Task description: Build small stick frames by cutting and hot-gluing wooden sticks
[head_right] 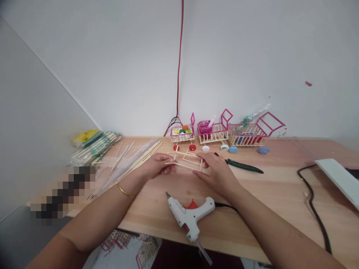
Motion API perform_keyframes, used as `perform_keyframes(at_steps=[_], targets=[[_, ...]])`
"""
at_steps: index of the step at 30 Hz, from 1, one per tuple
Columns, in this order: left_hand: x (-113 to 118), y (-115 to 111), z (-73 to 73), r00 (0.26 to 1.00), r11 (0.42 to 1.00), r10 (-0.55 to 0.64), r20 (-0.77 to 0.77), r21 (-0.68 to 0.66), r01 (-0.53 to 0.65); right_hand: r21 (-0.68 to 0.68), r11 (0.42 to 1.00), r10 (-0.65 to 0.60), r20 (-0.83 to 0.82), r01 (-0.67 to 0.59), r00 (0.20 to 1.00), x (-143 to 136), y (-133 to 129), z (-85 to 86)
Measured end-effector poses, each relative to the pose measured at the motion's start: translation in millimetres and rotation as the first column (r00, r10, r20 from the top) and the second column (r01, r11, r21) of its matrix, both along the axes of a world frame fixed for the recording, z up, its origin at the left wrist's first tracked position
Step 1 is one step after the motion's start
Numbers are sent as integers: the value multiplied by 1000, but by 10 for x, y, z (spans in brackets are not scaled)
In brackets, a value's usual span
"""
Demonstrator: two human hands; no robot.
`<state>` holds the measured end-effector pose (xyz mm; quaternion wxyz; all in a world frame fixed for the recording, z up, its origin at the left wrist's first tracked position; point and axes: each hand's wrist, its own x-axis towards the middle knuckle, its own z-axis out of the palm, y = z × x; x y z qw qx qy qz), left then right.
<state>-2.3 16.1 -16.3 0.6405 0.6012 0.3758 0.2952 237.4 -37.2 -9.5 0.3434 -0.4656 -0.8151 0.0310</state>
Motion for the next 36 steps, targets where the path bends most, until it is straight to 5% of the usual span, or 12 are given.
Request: perform_keyframes(at_steps=[7, 20, 26, 36], targets=[[-15, 18, -20, 1000, 998, -13, 23, -60, 14, 1, 1000, 0, -4, 0, 1000, -8, 0, -5], [-29, 3, 43, 926, 989, 8, 376, -140, 48, -14, 996, 89, -44, -89, 995, -40, -36, 15], [-37, -23, 45, 927, 983, -18, 375, -163, 85, -27, 989, 142, -67, -144, 988, -47, -40, -2], [-63, 12, 46, 937, 994, 40, 348, -111, -1, 6, 1000, 2, -100, -1, 995, 13, -27, 27]])
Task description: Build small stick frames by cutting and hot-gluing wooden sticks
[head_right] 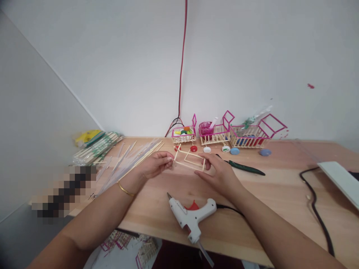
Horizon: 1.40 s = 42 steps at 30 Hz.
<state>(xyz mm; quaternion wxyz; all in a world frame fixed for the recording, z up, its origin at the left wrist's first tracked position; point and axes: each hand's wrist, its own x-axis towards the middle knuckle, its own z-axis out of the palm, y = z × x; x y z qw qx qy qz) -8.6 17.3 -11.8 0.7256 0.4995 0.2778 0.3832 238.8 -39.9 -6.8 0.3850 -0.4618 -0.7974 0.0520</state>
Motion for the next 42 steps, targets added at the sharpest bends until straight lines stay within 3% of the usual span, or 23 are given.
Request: perform_keyframes(at_steps=[7, 11, 14, 20, 29, 35, 42], targets=[[-50, 91, 65, 975, 983, 170, 143, 43, -178, 20, 996, -89, -40, 89, 995, 25, 46, -38], [-46, 95, 53, 963, 935, 269, -5, 243, -260, -4, 996, -85, -24, 85, 996, 15, 37, -37], [-13, 49, 44, 957, 904, 269, -112, 373, -210, -15, 997, -78, 3, 78, 997, 8, 36, -43], [55, -19, 9, 985, 938, 97, -140, 345, -43, -73, 996, -45, 33, 47, 998, -6, 26, -44], [43, -37, 39, 935, 885, 171, -310, 465, -8, -112, 994, -10, 63, 17, 998, -13, 36, -62], [12, -37, 53, 883, 868, 161, -441, 488, 85, -143, 990, 31, 105, -16, 994, -19, 40, -76], [17, -32, 11, 883, 888, 122, -454, 447, 107, -125, 992, 27, 105, -13, 994, -17, 38, -75]])
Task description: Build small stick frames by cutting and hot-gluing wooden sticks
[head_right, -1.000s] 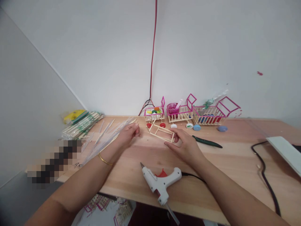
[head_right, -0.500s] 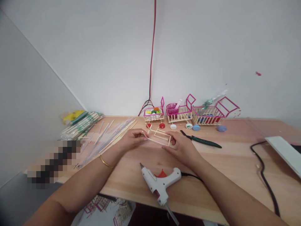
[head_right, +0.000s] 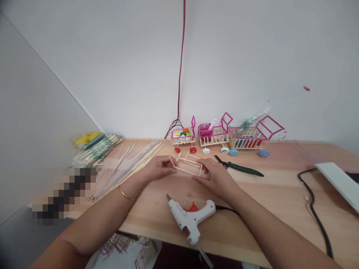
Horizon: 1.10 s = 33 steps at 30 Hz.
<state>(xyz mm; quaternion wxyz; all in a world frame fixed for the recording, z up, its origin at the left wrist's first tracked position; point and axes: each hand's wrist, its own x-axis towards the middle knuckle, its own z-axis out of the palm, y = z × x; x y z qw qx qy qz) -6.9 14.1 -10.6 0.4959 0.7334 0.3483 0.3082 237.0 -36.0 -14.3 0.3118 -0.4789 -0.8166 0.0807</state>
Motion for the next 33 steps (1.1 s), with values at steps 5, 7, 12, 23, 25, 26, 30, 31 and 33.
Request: perform_keyframes(at_steps=[5, 7, 12, 23, 25, 26, 30, 31, 33], targets=[[13, 27, -35, 989, 999, -18, 146, -47, 26, 6, 1000, -19, -5, 19, 1000, 2, -4, 5], [15, 26, -27, 990, 999, -5, 143, -44, 11, 11, 1000, -28, -4, 28, 1000, 3, -2, 6], [17, -9, 31, 994, 992, 106, 18, 62, -107, 12, 1000, -28, -13, 28, 1000, 3, 3, 6], [-46, 23, 12, 947, 922, 252, -200, 345, -172, 7, 997, -82, -36, 83, 996, 0, -17, 55], [-55, 28, 29, 941, 908, 275, -199, 376, -185, 12, 997, -82, -41, 83, 996, 4, -16, 49], [-59, 30, 43, 938, 906, 282, -200, 378, -192, 12, 997, -82, -43, 83, 996, 5, -16, 46], [-82, 43, 98, 938, 923, 291, -192, 315, -222, 0, 996, -89, -45, 89, 995, 3, -14, 41], [-89, 48, 101, 939, 929, 289, -185, 290, -228, 1, 996, -86, -45, 87, 995, 2, -14, 42], [-100, 60, 92, 942, 938, 294, -163, 236, -252, 9, 997, -82, -46, 82, 996, 0, -15, 45]])
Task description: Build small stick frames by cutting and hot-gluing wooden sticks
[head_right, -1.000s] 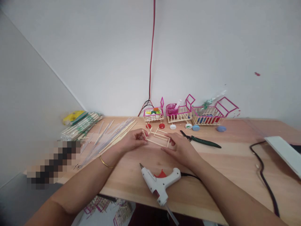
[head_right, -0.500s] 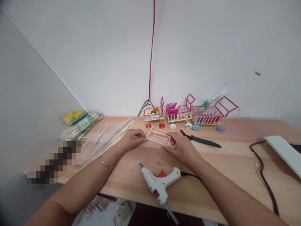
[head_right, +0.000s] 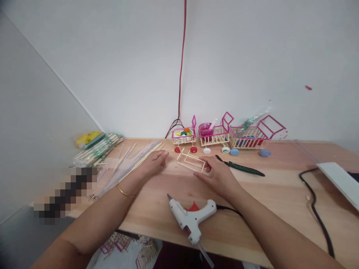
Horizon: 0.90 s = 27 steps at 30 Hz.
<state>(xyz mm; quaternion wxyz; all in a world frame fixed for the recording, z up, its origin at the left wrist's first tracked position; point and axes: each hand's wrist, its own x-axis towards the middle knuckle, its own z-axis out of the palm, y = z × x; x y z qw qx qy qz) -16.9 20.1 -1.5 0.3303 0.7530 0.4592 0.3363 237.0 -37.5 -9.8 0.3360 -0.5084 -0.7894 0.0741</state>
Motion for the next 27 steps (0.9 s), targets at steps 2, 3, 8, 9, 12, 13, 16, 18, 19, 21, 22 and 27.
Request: perform_keyframes(at_steps=[2, 3, 8, 9, 12, 13, 16, 18, 19, 21, 22, 27], targets=[[-2, 9, -24, 998, 999, 14, 53, -50, -11, 9, 1000, 1, -1, -1, 1000, -1, -2, 2], [2, 12, -37, 996, 997, 13, 87, -73, -6, 12, 1000, 1, -3, -1, 1000, -2, -3, 3], [49, 3, -81, 965, 984, -104, 241, -119, 136, 6, 1000, 0, -9, 0, 1000, -2, -2, 2], [62, -3, -87, 953, 974, -131, 275, -144, 176, 1, 1000, 0, -9, 0, 1000, -1, -1, 0], [103, -26, -106, 904, 929, -197, 380, -223, 296, -11, 1000, -1, -1, 1, 1000, 2, 7, -14], [116, -34, -110, 889, 919, -215, 405, -224, 325, -13, 1000, 3, 3, -3, 1000, 2, 9, -20], [138, -60, -103, 869, 908, -254, 426, -205, 365, -18, 999, 41, 15, -41, 999, -1, 11, -39], [137, -76, -83, 893, 911, -256, 370, -218, 351, -37, 997, 74, 26, -73, 997, -7, 8, -49], [131, -81, -72, 912, 916, -250, 325, -225, 331, -55, 995, 87, 36, -85, 996, -10, 7, -52], [113, -81, -51, 943, 933, -233, 239, -219, 287, -97, 991, 101, 49, -96, 994, -8, 8, -57], [100, -76, -44, 950, 940, -230, 210, -207, 273, -109, 989, 103, 47, -97, 994, -2, 12, -59], [20, -11, -29, 980, 972, -185, 76, -134, 194, -46, 999, 0, 23, 1, 1000, 95, 72, -90]])
